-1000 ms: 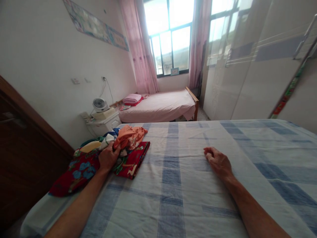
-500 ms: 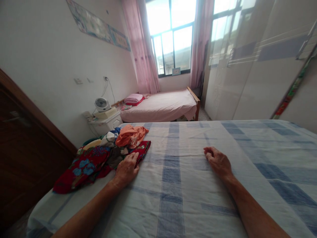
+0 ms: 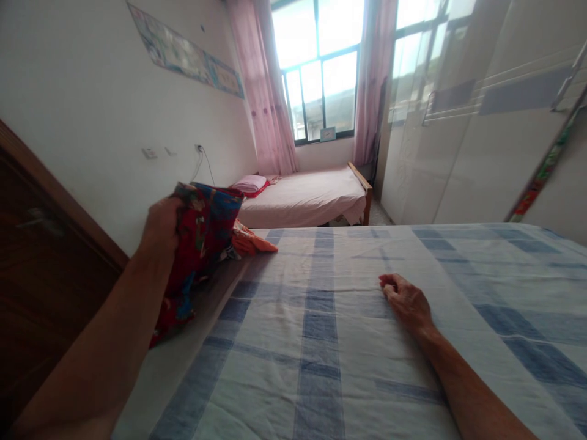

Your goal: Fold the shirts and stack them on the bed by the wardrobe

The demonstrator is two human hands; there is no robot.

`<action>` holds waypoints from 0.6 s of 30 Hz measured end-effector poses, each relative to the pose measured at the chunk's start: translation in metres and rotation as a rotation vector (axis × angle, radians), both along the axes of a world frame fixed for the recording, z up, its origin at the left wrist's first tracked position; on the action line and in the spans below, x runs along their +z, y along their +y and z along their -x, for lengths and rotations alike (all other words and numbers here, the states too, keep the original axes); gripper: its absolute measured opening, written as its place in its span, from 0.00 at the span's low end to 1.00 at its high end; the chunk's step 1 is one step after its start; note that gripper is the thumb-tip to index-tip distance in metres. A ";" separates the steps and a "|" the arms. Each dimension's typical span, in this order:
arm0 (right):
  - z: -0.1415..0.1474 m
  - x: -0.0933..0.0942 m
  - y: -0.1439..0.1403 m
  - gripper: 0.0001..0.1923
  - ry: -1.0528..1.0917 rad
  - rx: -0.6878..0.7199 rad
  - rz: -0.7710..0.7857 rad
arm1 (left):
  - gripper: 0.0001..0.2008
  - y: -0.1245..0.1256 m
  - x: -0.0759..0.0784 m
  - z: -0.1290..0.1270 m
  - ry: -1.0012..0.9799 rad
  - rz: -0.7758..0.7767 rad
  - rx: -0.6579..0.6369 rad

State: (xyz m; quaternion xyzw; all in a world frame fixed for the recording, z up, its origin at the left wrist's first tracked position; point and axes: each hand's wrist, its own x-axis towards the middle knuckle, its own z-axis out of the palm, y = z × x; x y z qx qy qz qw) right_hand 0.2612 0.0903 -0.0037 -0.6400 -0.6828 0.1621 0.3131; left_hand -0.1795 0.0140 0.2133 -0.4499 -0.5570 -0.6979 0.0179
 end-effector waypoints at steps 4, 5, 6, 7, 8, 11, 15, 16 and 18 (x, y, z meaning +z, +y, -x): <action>0.000 0.000 0.000 0.18 -0.008 -0.003 0.019 | 0.09 -0.017 0.022 -0.045 -0.108 0.040 -0.299; 0.000 0.000 0.000 0.18 -0.011 -0.004 0.023 | 0.11 -0.026 0.015 -0.061 -0.113 0.117 -0.422; 0.000 0.001 0.000 0.18 -0.014 -0.004 0.023 | 0.13 -0.035 0.005 -0.079 -0.104 0.239 -0.556; 0.000 0.001 -0.001 0.18 -0.019 -0.003 0.019 | 0.16 -0.045 -0.009 -0.095 -0.058 0.348 -0.706; 0.000 0.002 -0.001 0.18 -0.027 -0.003 0.013 | 0.19 -0.054 -0.024 -0.109 0.058 0.497 -0.873; 0.000 0.005 -0.003 0.19 -0.046 0.001 -0.003 | 0.23 -0.076 -0.072 -0.131 0.511 0.801 -1.089; 0.010 0.012 -0.012 0.20 -0.029 0.088 -0.004 | 0.19 -0.097 -0.112 -0.107 0.797 0.768 -0.645; 0.016 0.014 -0.017 0.21 -0.012 0.148 -0.007 | 0.18 -0.104 -0.118 -0.095 0.818 0.750 -0.515; 0.031 0.017 -0.029 0.22 0.013 0.296 0.008 | 0.18 -0.120 -0.126 -0.065 0.861 0.734 -0.249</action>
